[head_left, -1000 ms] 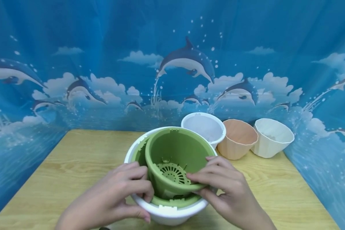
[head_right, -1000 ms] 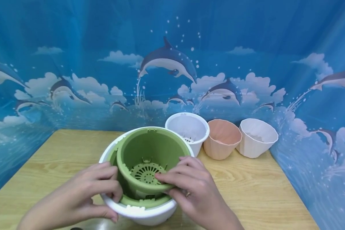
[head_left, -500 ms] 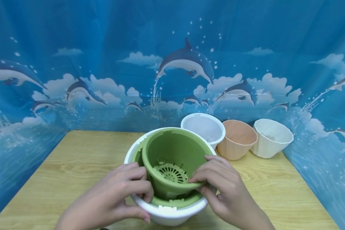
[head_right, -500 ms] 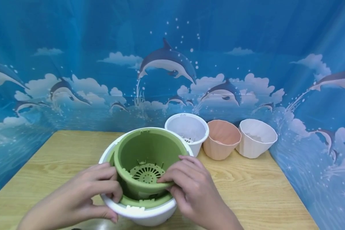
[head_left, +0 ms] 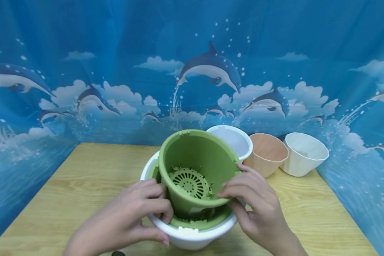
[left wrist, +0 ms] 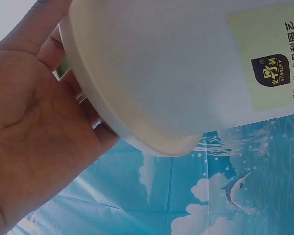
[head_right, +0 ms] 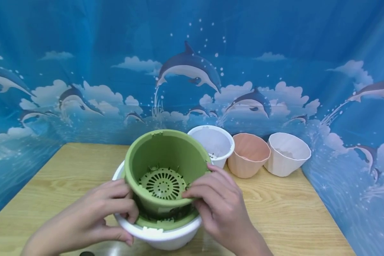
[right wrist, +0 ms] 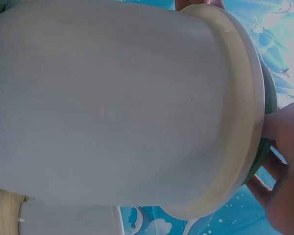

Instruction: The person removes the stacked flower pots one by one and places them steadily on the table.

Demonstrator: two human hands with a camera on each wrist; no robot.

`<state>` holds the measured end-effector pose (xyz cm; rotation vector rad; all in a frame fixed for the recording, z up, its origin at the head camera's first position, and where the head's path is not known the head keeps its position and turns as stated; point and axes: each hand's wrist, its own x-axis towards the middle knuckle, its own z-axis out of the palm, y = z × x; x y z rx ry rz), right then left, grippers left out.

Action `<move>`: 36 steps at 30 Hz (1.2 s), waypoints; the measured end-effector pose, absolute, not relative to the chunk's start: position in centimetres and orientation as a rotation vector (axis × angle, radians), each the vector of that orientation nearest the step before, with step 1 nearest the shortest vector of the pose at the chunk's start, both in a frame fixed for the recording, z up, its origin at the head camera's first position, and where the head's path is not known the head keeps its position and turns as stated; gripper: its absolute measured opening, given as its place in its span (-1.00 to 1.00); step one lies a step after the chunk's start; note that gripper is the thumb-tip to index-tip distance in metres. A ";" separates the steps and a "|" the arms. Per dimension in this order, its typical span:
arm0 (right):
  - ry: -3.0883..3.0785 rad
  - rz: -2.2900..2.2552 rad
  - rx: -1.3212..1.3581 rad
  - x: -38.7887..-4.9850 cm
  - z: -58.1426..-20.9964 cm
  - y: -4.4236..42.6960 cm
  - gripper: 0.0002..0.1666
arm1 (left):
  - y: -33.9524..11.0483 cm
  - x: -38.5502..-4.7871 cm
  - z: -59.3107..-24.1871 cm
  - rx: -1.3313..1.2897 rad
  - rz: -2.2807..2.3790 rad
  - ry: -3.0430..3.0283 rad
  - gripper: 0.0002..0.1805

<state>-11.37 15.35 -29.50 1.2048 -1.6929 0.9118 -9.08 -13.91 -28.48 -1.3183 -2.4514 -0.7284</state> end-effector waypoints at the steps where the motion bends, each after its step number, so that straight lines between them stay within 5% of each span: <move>1: -1.675 0.917 1.201 -11.4 -29.5 15.4 -0.84 | -13.9 -9.1 -28.5 -1.321 -0.732 -2.443 -0.70; 36: -1.284 1.028 0.997 -11.9 -28.6 15.8 -0.81 | -13.8 -9.2 -28.7 -1.335 -0.743 -2.427 -0.70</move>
